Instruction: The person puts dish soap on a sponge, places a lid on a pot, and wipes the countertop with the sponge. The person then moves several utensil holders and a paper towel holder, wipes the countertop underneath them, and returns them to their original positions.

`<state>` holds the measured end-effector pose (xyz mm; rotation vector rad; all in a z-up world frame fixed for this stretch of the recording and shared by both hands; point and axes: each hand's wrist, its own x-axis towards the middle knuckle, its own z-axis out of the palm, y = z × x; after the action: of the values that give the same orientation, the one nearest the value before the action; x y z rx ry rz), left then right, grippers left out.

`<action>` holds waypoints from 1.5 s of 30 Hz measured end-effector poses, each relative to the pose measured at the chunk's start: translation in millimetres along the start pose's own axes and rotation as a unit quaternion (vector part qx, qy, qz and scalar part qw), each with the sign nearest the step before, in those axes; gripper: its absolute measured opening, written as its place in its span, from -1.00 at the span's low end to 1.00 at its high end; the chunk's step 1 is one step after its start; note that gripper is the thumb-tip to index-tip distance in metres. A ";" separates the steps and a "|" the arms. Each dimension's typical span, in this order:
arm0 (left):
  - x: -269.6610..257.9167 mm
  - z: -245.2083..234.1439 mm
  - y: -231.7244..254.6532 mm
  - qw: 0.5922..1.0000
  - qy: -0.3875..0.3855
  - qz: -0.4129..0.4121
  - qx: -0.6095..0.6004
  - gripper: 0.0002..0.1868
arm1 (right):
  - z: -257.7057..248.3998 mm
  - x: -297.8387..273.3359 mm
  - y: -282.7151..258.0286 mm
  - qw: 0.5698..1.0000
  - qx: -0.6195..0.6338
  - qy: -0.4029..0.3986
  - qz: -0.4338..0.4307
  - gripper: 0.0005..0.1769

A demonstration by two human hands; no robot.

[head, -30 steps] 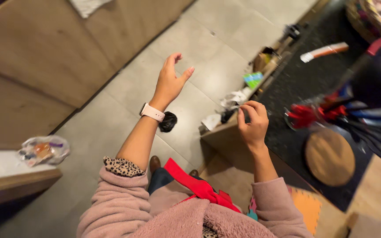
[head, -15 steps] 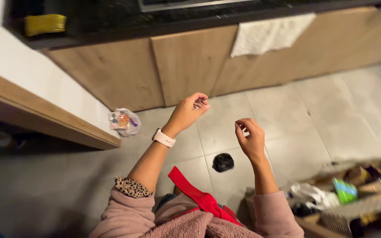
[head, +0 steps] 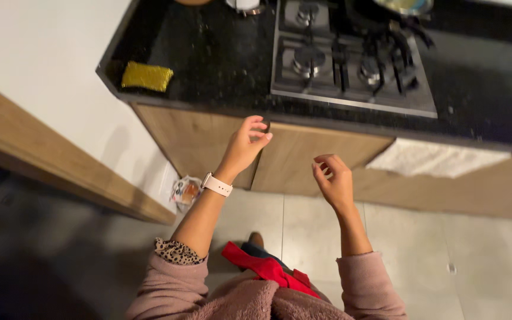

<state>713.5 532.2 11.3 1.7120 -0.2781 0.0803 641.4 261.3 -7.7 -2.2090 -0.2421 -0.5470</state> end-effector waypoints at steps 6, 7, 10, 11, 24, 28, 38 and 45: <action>108.0 -52.0 -18.9 0.988 0.148 -0.042 -0.011 -0.33 | 53.4 161.2 13.6 0.997 0.043 -0.058 -0.039 -0.83; 119.3 -59.6 -31.9 0.984 0.174 -0.047 -0.006 -0.31 | 63.0 180.6 11.4 0.995 0.053 -0.074 -0.046 -0.84; 145.9 -90.6 -37.5 0.973 0.220 -0.071 -0.004 -0.29 | 112.1 231.3 18.4 0.988 0.086 -0.112 -0.059 -0.81; 156.5 -100.1 -34.0 0.971 0.226 -0.072 -0.003 -0.29 | 128.0 246.6 17.5 0.987 0.088 -0.117 -0.063 -0.81; 358.6 -198.0 -105.4 0.966 0.230 -0.115 -0.007 0.08 | 311.0 408.4 37.9 0.913 0.328 -0.188 0.152 -0.64; 438.7 -228.2 -138.5 0.965 0.253 -0.071 -0.022 0.25 | 362.5 463.7 33.6 0.875 0.405 -0.137 0.225 -0.66; 548.8 -278.9 -153.9 0.966 0.206 -0.158 -0.014 0.41 | 501.2 555.2 112.4 0.675 0.608 -0.031 0.416 -0.40; 600.6 -272.9 -238.9 0.973 0.213 -0.078 0.050 -0.08 | 529.1 589.3 89.2 0.616 0.595 0.022 0.516 -0.12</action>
<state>1378.1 749.1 -47.9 1.7626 0.1809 0.3457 1355.4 604.9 -94.4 -0.7059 0.5675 0.2425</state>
